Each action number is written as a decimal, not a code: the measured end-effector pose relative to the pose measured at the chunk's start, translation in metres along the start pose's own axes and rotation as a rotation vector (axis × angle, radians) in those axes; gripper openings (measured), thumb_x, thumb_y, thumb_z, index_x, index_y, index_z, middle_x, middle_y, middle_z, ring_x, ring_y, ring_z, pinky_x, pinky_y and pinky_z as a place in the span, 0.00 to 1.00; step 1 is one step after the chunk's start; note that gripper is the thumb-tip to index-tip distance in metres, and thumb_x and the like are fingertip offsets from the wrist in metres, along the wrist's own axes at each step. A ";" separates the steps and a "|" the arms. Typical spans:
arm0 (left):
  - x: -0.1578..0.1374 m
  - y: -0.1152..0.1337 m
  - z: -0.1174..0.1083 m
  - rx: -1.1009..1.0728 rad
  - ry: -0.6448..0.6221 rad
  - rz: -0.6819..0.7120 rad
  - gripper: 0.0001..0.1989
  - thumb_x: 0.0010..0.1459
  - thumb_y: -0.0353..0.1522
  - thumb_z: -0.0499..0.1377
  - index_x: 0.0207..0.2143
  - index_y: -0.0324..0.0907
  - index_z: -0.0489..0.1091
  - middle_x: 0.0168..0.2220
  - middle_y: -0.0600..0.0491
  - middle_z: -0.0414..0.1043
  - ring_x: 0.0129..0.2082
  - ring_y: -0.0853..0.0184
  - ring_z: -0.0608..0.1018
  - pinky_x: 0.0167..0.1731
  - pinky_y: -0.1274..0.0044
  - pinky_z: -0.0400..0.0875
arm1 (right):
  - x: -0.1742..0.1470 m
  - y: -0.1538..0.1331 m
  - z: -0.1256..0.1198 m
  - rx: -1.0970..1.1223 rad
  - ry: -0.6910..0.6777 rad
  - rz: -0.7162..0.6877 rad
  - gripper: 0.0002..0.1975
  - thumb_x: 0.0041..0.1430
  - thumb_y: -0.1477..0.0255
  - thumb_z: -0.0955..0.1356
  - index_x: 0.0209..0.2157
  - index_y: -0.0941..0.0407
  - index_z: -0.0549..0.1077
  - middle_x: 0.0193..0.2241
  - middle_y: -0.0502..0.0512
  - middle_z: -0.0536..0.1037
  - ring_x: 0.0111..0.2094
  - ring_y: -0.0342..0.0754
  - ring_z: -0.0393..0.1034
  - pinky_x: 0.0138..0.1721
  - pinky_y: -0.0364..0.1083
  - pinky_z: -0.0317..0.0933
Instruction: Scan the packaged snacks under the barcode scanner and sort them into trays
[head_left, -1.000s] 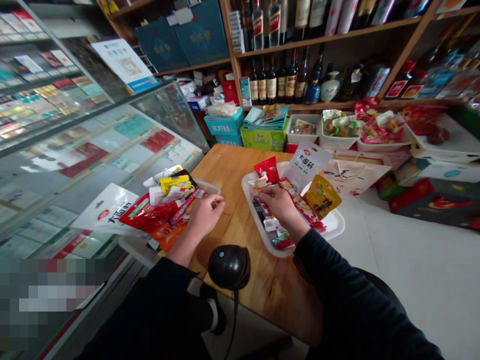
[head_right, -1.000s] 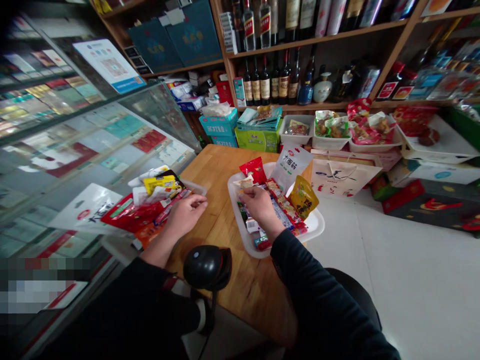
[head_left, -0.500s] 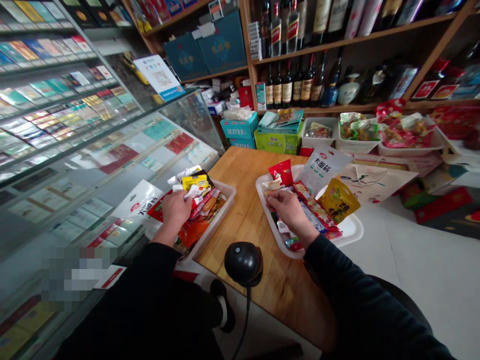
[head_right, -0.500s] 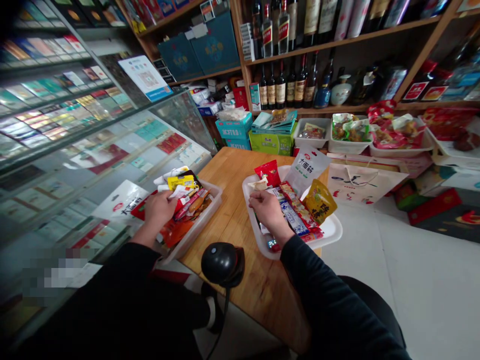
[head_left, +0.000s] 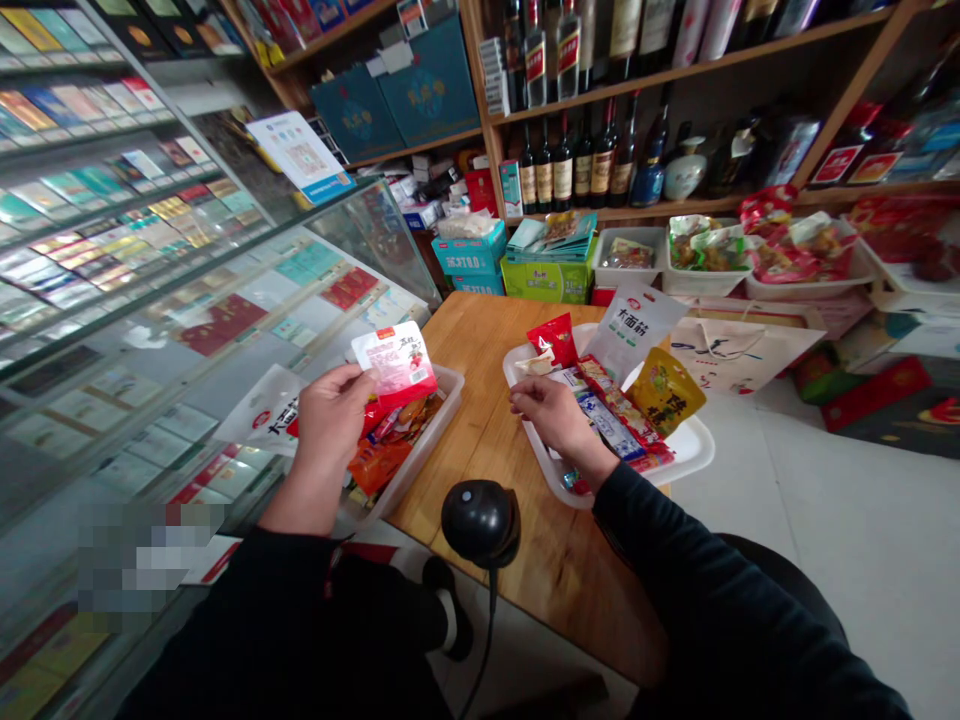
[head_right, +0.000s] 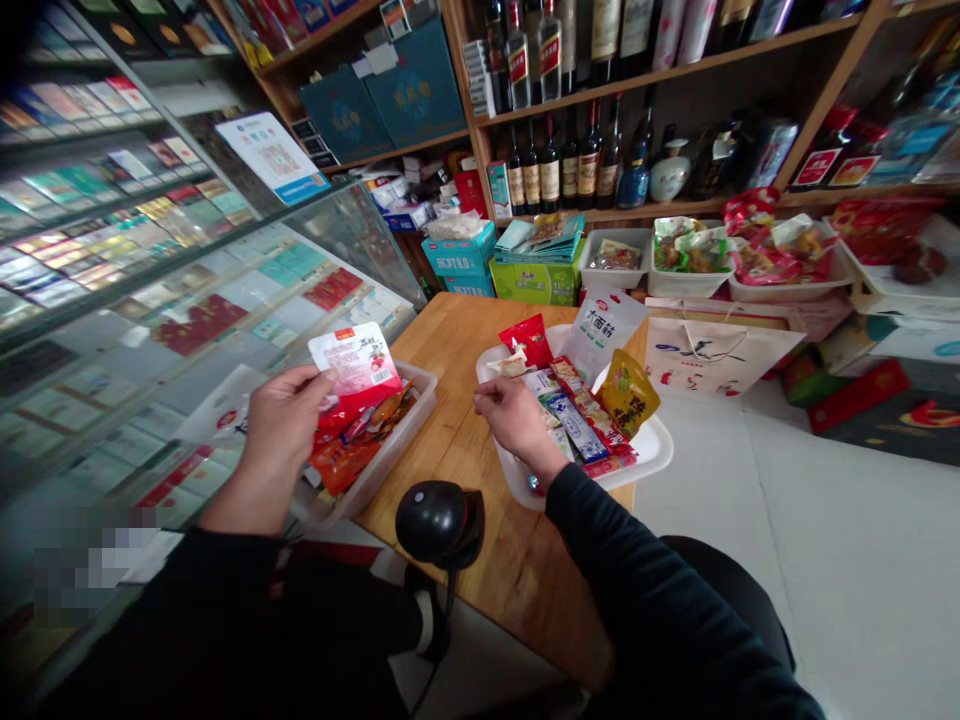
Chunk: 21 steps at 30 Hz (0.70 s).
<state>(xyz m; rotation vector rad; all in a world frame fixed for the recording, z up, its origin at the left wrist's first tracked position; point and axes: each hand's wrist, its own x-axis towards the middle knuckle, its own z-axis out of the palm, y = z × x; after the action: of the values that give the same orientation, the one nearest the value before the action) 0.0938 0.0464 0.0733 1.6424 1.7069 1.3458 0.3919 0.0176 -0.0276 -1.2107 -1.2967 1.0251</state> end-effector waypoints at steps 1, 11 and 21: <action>-0.006 0.004 0.006 -0.118 -0.027 -0.043 0.16 0.53 0.42 0.66 0.40 0.42 0.77 0.34 0.54 0.78 0.28 0.68 0.75 0.30 0.77 0.70 | -0.003 -0.004 0.001 -0.006 -0.019 -0.008 0.10 0.59 0.67 0.69 0.38 0.57 0.79 0.32 0.54 0.82 0.33 0.48 0.76 0.36 0.46 0.68; -0.052 0.015 0.044 -0.379 -0.255 -0.197 0.13 0.47 0.39 0.71 0.32 0.41 0.77 0.29 0.54 0.74 0.24 0.72 0.72 0.24 0.79 0.64 | -0.022 -0.017 0.013 -0.009 -0.111 -0.132 0.11 0.63 0.67 0.70 0.45 0.54 0.80 0.40 0.54 0.83 0.40 0.47 0.76 0.46 0.47 0.67; -0.064 0.001 0.045 -0.244 -0.333 -0.112 0.14 0.52 0.43 0.68 0.34 0.41 0.78 0.30 0.53 0.75 0.27 0.70 0.72 0.28 0.77 0.65 | -0.022 -0.010 0.019 0.018 -0.126 -0.104 0.09 0.62 0.66 0.69 0.36 0.56 0.78 0.31 0.51 0.80 0.30 0.44 0.70 0.33 0.42 0.62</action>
<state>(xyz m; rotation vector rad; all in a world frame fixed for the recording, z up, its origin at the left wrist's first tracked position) 0.1450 0.0028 0.0337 1.5086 1.3623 1.1065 0.3714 -0.0039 -0.0224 -1.0674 -1.4298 1.0484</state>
